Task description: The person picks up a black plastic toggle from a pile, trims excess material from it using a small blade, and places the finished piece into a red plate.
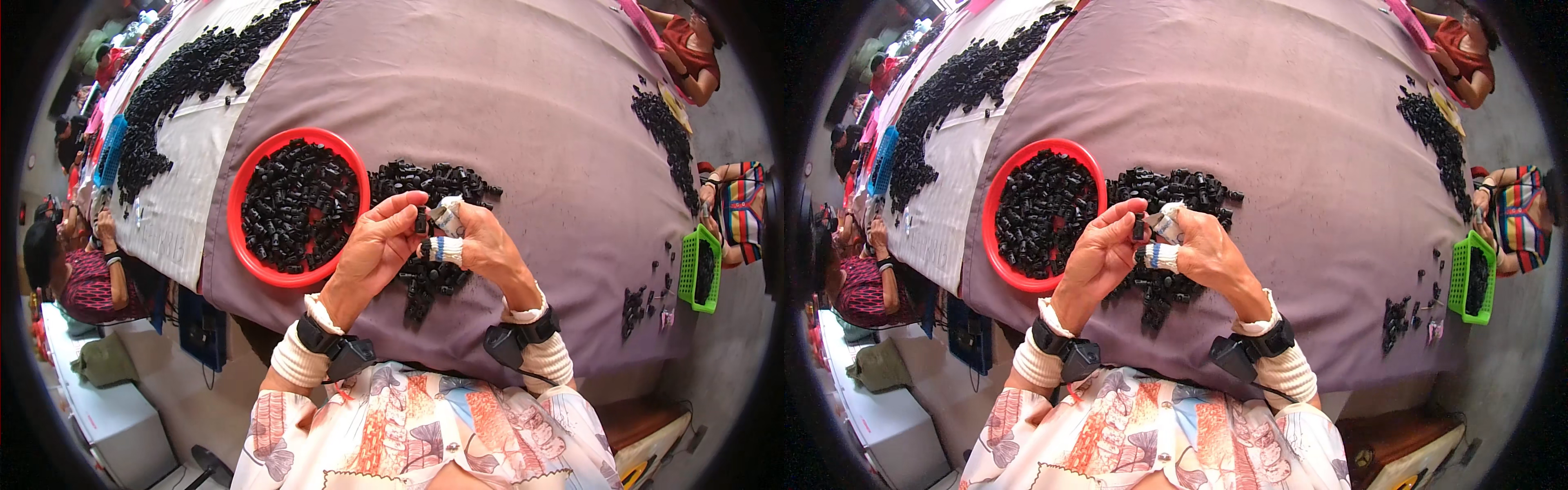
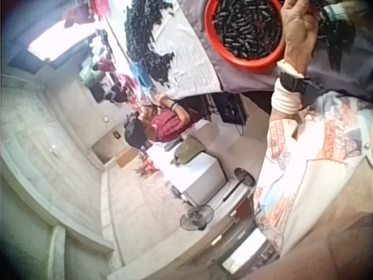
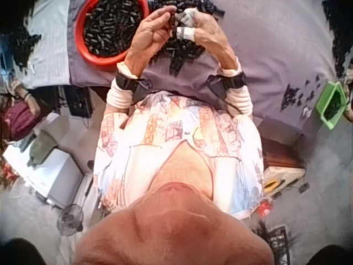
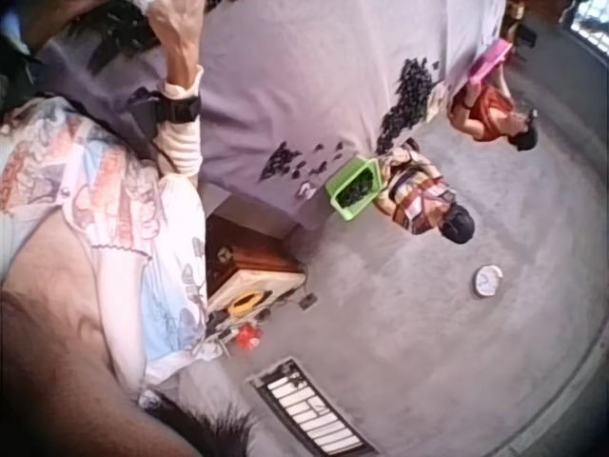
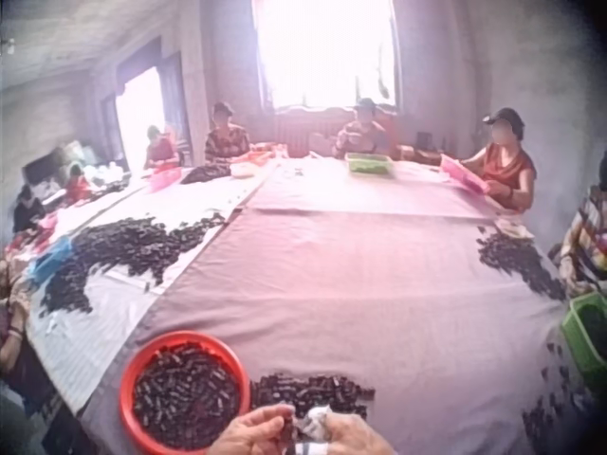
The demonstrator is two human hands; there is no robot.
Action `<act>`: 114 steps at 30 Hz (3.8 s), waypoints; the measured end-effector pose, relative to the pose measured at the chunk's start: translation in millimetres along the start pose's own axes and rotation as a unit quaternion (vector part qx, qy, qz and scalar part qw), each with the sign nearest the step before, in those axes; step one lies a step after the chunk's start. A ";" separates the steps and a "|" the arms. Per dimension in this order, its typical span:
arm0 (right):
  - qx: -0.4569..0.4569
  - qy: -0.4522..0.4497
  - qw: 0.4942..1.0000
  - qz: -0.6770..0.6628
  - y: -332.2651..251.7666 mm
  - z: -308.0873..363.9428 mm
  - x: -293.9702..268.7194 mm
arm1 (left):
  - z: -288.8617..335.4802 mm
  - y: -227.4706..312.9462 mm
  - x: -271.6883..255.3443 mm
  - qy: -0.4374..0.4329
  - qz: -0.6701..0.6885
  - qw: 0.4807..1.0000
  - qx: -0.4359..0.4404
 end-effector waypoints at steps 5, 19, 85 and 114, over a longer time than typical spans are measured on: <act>-0.023 -0.003 0.999 0.044 0.4 -3.7 -0.6 | 1.2 -4.4 2.2 0.039 -0.041 0.998 -0.012; -0.010 -0.025 1.000 0.011 2.6 -1.9 3.4 | 3.5 -5.6 2.7 0.050 -0.042 0.998 -0.006; -0.047 -0.036 0.998 0.026 15.3 -1.2 3.7 | -0.4 -19.1 -1.5 0.020 -0.055 0.998 -0.037; -0.037 -0.075 0.996 0.008 25.2 4.2 9.2 | 1.1 -17.6 -0.1 0.069 -0.086 0.994 -0.015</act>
Point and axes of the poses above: each hand's wrist, its own z-axis away from the middle knuckle, its own x-axis out of the palm, y = z × x, the point moved 9 cm from there along -z, towards the middle knuckle, and after that the axes turned 5 degrees about -x, right-handed, at the moved point
